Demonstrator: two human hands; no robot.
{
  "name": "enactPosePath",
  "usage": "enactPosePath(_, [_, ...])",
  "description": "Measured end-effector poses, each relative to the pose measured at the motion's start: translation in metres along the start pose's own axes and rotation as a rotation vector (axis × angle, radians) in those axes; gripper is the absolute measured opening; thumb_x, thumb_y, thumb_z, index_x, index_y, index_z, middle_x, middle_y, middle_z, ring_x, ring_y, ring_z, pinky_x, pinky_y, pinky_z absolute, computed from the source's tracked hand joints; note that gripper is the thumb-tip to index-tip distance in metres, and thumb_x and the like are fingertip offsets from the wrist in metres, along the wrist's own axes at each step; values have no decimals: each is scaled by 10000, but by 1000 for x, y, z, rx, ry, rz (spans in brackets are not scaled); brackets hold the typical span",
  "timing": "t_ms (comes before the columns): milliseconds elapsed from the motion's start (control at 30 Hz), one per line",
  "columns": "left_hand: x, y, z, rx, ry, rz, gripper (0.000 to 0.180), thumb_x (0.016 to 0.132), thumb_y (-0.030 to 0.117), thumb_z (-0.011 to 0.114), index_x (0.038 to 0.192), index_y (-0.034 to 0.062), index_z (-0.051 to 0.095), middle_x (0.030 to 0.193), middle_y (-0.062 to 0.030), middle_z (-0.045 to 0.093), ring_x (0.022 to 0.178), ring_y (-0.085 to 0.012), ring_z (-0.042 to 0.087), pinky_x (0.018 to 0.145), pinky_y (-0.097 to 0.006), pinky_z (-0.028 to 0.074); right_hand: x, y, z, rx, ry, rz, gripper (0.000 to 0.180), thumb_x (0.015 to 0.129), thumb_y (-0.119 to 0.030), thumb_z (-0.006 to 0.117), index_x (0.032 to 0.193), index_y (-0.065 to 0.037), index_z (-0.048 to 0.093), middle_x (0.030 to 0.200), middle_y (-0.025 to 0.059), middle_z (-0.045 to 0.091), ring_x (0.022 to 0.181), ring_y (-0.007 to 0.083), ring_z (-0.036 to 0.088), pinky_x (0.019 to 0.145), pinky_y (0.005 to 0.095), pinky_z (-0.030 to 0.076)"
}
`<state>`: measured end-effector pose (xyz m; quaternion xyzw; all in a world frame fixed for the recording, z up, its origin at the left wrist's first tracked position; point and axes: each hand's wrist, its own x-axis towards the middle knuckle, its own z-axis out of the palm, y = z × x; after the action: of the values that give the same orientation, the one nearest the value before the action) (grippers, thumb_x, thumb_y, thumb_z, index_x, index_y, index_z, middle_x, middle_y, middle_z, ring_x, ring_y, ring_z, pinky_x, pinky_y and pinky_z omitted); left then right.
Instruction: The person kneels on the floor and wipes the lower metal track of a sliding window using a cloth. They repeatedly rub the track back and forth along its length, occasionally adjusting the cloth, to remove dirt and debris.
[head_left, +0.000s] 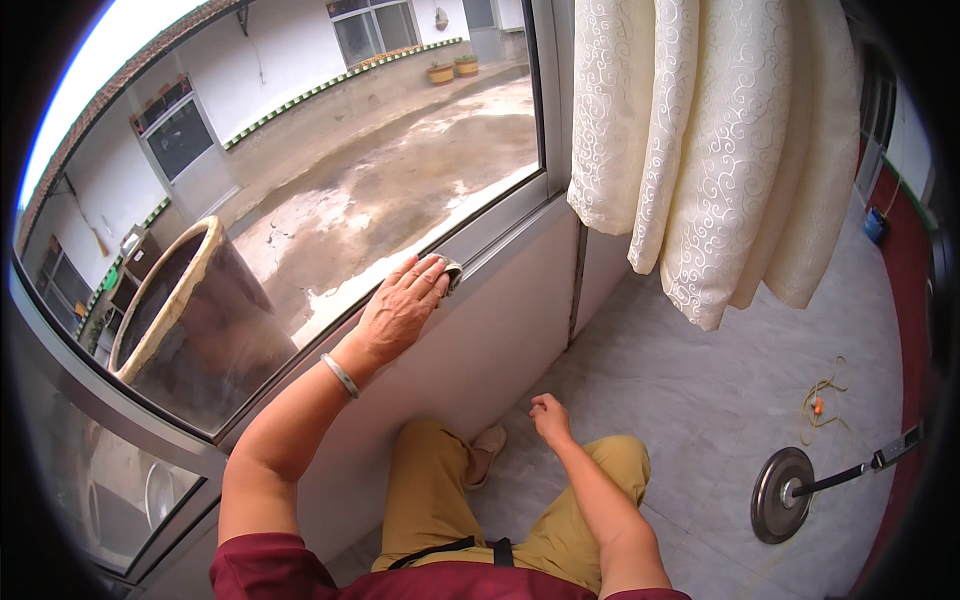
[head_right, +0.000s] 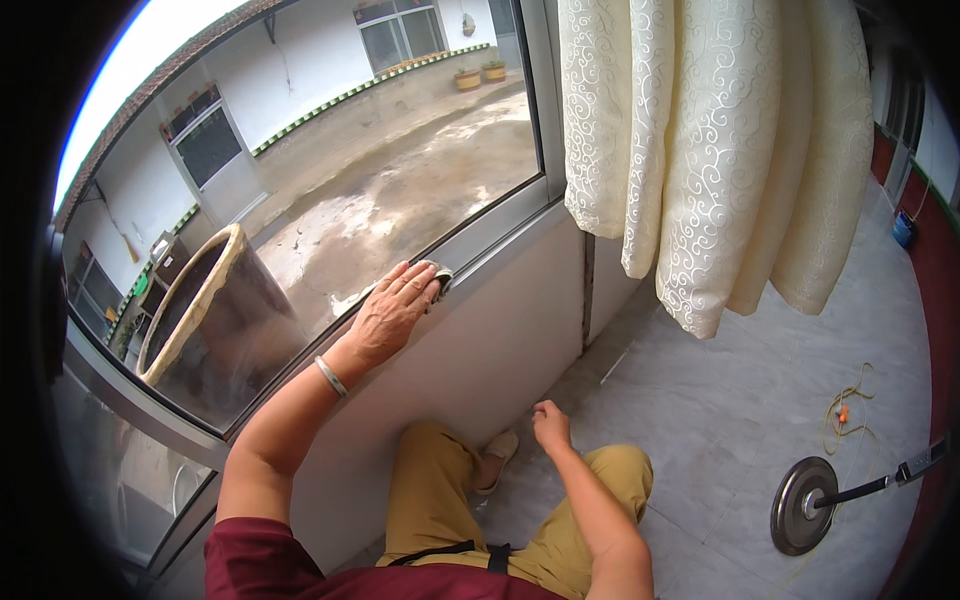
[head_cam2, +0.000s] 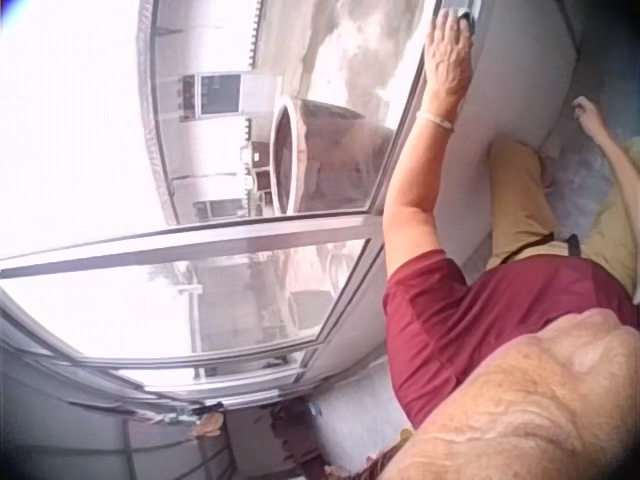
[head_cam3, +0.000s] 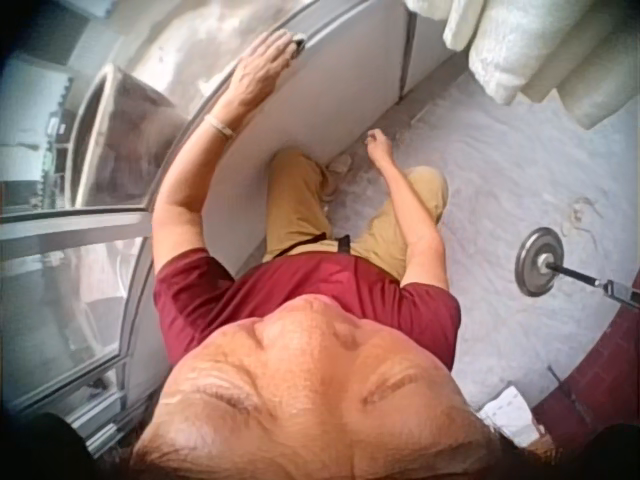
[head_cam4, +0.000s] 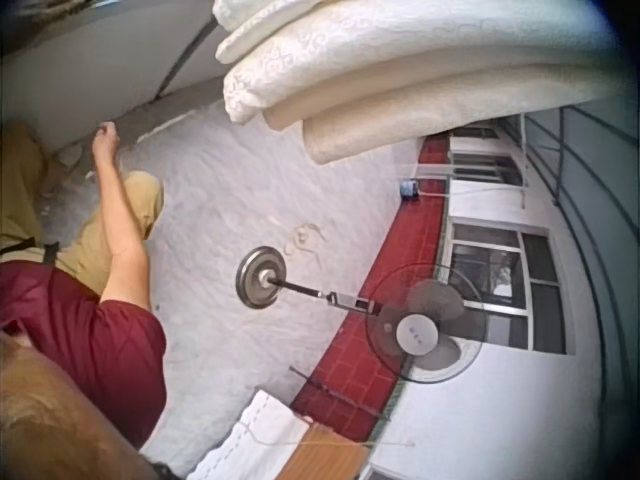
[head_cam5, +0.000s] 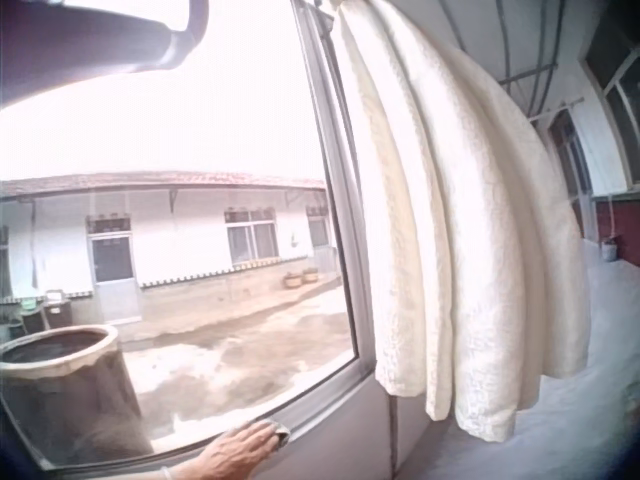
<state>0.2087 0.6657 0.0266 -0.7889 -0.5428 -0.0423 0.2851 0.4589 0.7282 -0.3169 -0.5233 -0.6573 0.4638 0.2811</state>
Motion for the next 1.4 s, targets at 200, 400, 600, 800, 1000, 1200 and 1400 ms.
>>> enactPosePath(200, [61, -5, 38, -45, 102, -46, 395, 874, 40, 540, 1265, 2, 584, 1382, -143, 538, 1363, -284, 444, 1182, -441, 303, -27, -42, -23, -240, -457, -256, 254, 951, -213, 559, 1137, -68, 652, 1034, 175, 697, 972, 349, 660, 838, 436, 520])
enactPosePath(400, [147, -6, 88, -66, 255, -115, 392, 865, 8, 522, 1252, 2, 584, 1368, -142, 543, 1351, -288, 452, 1179, -440, 309, -29, -37, -39, -540, -603, -279, 231, 953, -222, 532, 1088, -59, 625, 1067, 174, 677, 1021, 387, 629, 861, 505, 505])
enactPosePath(600, [236, -8, 135, 24, 293, -84, 323, 849, 44, 545, 1160, -17, 606, 1270, -148, 585, 1324, -306, 466, 1179, -426, 307, -28, -28, -48, -721, -681, -320, 257, 958, -260, 541, 1094, -54, 612, 1031, 184, 679, 993, 388, 648, 850, 506, 522])
enactPosePath(800, [262, -2, 137, 192, 191, -98, 208, 808, 69, 590, 1005, 41, 653, 1026, -81, 573, 1088, -273, 494, 1093, -396, 349, -22, -35, -49, -694, -706, -241, 307, 955, -278, 543, 1133, -40, 620, 1070, 201, 685, 1043, 387, 644, 879, 503, 517])
enactPosePath(1000, [218, -3, 118, 217, 163, -74, 198, 819, 82, 579, 1014, 63, 607, 1065, -68, 544, 1076, -252, 490, 999, -376, 380, -15, -29, -45, -668, -726, -180, 331, 952, -287, 548, 1190, -64, 609, 1142, 202, 668, 1094, 402, 618, 916, 510, 501])
enactPosePath(1200, [135, -2, 77, 242, 133, -116, 332, 807, 101, 587, 1133, 38, 584, 1177, -83, 530, 1101, -244, 467, 1001, -373, 368, -22, -10, -51, -676, -733, -17, 395, 966, -324, 546, 1305, -126, 585, 1264, 157, 634, 1201, 367, 573, 987, 468, 475])
enactPosePath(1400, [34, 3, 23, 253, 143, -163, 419, 808, 92, 583, 1219, 11, 576, 1274, -106, 520, 1098, -256, 483, 993, -375, 377, -28, -9, -60, -678, -823, 83, 436, 957, -319, 575, 1360, -151, 564, 1338, 129, 601, 1231, 349, 561, 1016, 440, 461])
